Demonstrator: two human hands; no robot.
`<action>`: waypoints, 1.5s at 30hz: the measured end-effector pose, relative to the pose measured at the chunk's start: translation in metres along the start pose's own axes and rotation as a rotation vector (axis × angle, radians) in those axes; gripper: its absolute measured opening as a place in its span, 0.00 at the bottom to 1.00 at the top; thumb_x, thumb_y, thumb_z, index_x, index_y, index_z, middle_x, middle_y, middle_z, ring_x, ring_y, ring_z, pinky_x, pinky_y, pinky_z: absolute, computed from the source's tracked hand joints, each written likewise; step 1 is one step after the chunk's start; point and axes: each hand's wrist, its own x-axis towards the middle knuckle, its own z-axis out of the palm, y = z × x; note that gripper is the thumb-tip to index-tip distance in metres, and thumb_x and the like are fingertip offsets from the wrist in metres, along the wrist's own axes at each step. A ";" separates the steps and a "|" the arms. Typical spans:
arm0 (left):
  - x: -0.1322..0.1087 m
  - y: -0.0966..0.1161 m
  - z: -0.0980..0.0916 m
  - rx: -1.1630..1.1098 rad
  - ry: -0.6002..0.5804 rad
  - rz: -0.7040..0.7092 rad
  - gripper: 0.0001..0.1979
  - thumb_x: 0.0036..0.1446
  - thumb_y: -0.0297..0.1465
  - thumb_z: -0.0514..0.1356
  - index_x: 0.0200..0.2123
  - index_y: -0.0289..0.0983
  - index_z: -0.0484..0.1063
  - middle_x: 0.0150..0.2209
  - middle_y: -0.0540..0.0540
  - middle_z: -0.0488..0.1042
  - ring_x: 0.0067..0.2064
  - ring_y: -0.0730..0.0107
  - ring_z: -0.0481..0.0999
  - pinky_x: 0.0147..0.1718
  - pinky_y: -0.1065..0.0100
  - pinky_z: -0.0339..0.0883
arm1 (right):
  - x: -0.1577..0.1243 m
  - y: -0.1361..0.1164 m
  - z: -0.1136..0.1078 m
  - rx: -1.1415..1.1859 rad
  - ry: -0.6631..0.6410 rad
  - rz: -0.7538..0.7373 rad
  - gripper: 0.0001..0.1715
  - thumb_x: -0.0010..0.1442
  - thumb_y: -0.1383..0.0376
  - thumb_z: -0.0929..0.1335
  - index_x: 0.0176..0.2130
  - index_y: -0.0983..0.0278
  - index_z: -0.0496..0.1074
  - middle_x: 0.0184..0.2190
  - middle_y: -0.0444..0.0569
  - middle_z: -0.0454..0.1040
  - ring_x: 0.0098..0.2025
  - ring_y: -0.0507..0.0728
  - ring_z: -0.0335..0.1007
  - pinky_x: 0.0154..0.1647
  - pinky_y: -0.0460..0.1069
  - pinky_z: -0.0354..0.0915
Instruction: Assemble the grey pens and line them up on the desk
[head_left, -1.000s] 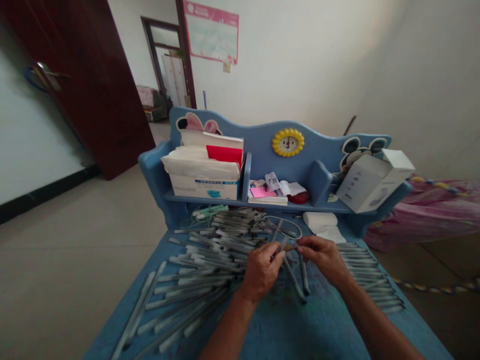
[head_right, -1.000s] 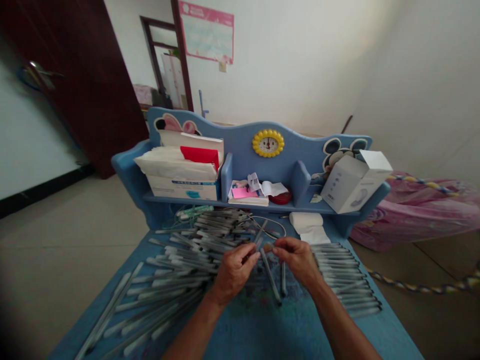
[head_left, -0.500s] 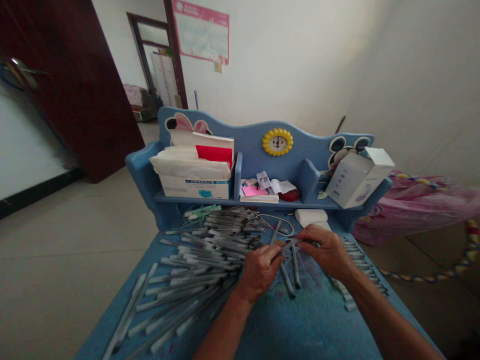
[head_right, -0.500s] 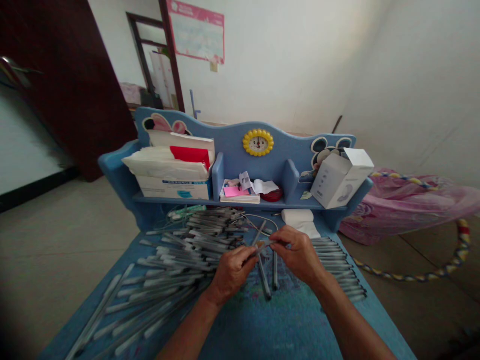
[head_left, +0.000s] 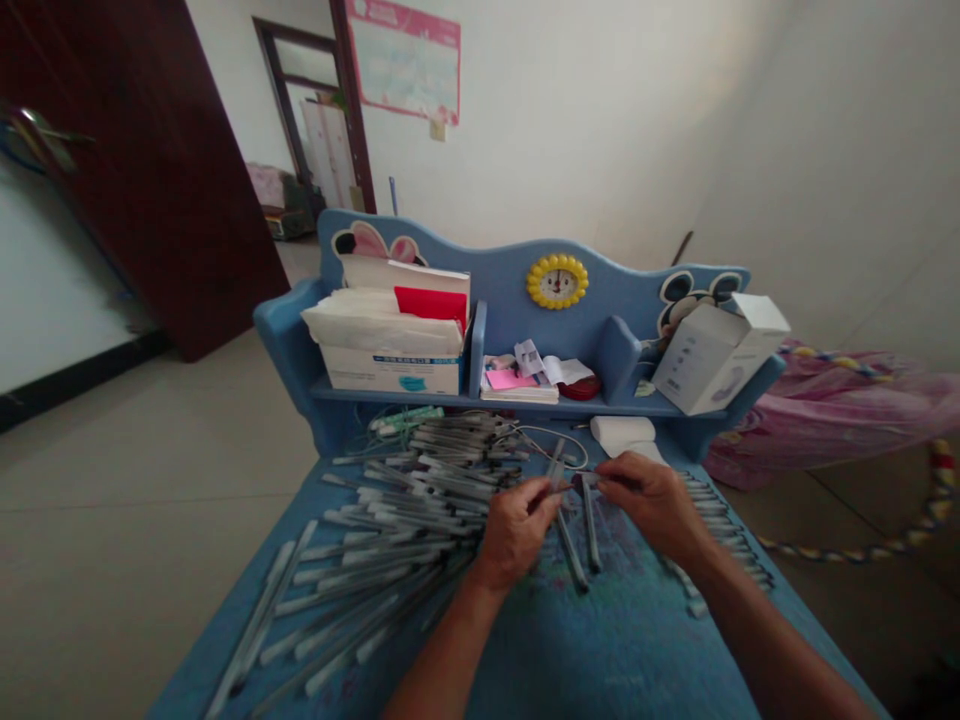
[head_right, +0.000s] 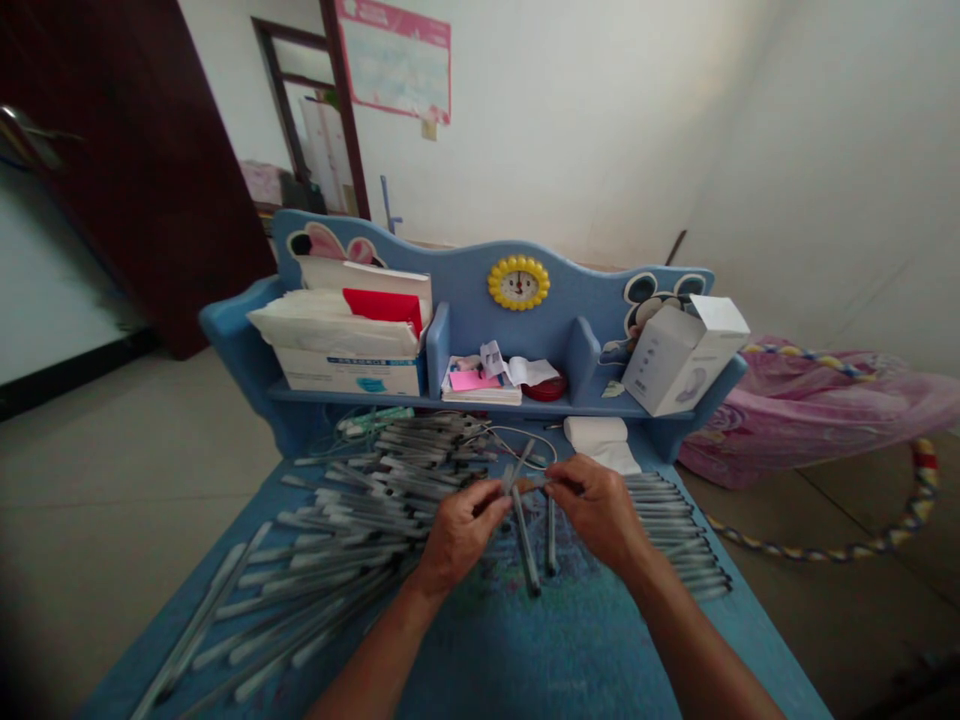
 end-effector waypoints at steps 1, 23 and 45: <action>0.001 0.000 -0.001 -0.077 0.026 -0.060 0.08 0.54 0.32 0.56 0.33 0.36 0.74 0.28 0.48 0.76 0.28 0.71 0.73 0.27 0.74 0.65 | -0.005 0.003 0.006 0.083 0.018 0.083 0.06 0.50 0.64 0.69 0.30 0.63 0.75 0.25 0.46 0.72 0.28 0.55 0.68 0.31 0.49 0.64; 0.005 0.008 -0.006 -0.632 0.132 -0.267 0.10 0.50 0.36 0.60 0.27 0.33 0.68 0.23 0.50 0.73 0.19 0.79 0.66 0.17 0.76 0.60 | -0.053 0.016 0.084 0.890 0.155 0.596 0.17 0.41 0.59 0.75 0.30 0.67 0.75 0.20 0.44 0.73 0.20 0.50 0.66 0.24 0.46 0.62; 0.006 0.007 -0.003 -0.712 0.114 -0.325 0.11 0.49 0.36 0.61 0.28 0.33 0.66 0.23 0.49 0.73 0.15 0.81 0.64 0.14 0.78 0.59 | -0.064 0.013 0.097 0.524 0.195 0.299 0.10 0.53 0.60 0.68 0.31 0.65 0.74 0.19 0.41 0.67 0.20 0.50 0.64 0.21 0.44 0.60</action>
